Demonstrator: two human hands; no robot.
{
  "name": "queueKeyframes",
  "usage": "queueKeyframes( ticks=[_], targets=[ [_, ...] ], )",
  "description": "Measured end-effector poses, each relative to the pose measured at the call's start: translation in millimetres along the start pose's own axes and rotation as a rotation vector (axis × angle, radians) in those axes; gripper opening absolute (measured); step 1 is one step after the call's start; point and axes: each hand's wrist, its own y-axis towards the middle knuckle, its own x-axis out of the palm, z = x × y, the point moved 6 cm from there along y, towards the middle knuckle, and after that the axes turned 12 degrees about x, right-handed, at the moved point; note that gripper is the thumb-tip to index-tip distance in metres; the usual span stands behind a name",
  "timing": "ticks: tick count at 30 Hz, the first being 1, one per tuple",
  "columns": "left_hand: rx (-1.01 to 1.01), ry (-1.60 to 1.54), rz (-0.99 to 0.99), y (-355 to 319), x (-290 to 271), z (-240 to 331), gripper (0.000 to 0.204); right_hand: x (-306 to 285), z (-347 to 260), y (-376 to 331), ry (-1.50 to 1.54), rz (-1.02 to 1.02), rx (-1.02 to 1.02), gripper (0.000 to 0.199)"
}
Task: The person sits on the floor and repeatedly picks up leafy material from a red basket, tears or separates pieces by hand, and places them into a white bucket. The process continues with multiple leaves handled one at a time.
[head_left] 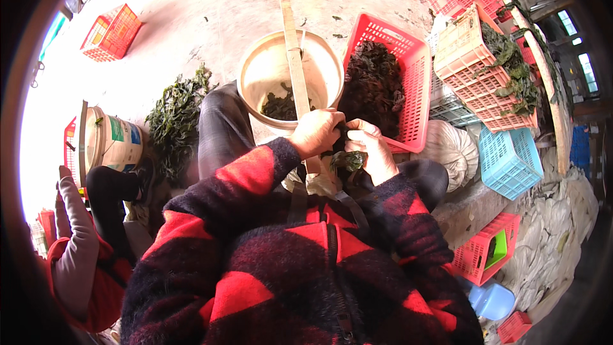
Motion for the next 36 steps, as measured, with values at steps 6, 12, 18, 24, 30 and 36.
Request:
queueKeyframes(
  ticks=[6,12,18,24,30,36],
  targets=[
    [0.056,-0.126,-0.197,3.0,3.1,-12.6,0.018,-0.3,2.9,-7.8,-0.039,-0.021,-0.046,0.012],
    [-0.312,-0.747,-0.308,-6.2,13.4,-17.9,0.015,11.5,-19.2,-20.8,-0.536,0.19,-0.239,0.014],
    [-0.33,-1.163,-0.305,-11.4,17.5,-8.6,0.021,16.7,-17.7,-23.6,-0.385,0.056,-0.093,0.022],
    [-0.305,-0.513,-0.085,-7.3,-1.2,-10.8,0.025,7.9,-0.9,-13.1,-0.051,0.047,-0.003,0.02],
    [0.444,0.183,0.212,-6.9,-30.5,39.7,0.021,8.0,-0.1,-6.2,-0.106,0.061,0.002,0.017],
    [-0.487,-1.194,0.306,-23.3,8.4,-20.9,0.017,14.0,-24.7,-13.2,-0.488,0.206,-0.144,0.011]
  ],
)
